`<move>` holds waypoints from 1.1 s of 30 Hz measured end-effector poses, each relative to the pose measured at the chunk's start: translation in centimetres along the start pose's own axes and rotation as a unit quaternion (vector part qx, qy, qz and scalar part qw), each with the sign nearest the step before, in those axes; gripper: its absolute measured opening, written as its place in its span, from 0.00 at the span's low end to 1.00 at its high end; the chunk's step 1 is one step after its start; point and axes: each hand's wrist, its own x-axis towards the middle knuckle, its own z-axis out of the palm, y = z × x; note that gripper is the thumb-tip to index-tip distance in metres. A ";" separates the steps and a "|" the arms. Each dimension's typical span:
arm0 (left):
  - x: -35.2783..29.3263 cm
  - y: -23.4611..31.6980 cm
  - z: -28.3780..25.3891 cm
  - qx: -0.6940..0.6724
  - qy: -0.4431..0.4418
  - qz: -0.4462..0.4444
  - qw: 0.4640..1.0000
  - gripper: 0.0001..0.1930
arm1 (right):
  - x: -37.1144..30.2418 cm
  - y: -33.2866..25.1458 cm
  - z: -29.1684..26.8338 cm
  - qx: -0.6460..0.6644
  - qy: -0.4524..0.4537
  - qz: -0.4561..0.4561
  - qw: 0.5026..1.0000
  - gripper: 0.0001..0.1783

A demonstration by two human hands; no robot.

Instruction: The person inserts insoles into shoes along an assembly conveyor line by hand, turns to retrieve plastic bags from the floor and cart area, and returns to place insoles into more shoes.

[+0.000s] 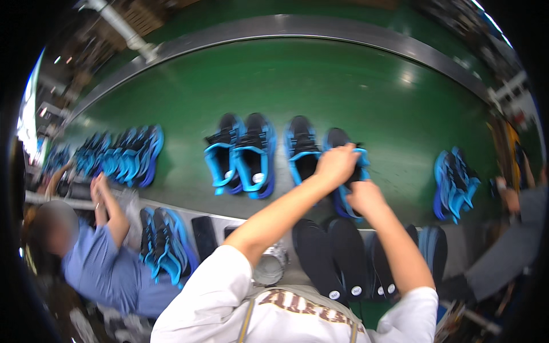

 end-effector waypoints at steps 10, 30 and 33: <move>1.3 -2.0 1.2 -0.056 -0.042 -0.007 0.998 0.14 | 3.7 2.0 4.5 -0.080 0.137 -0.074 0.985 0.09; 1.6 -3.7 1.2 -0.138 -0.030 -0.003 0.990 0.13 | 6.9 1.6 3.7 -0.396 -0.165 -0.173 0.887 0.14; 1.1 -3.0 1.0 -0.152 0.023 -0.011 0.988 0.17 | 5.5 0.9 1.2 -0.360 -0.205 -0.207 0.887 0.16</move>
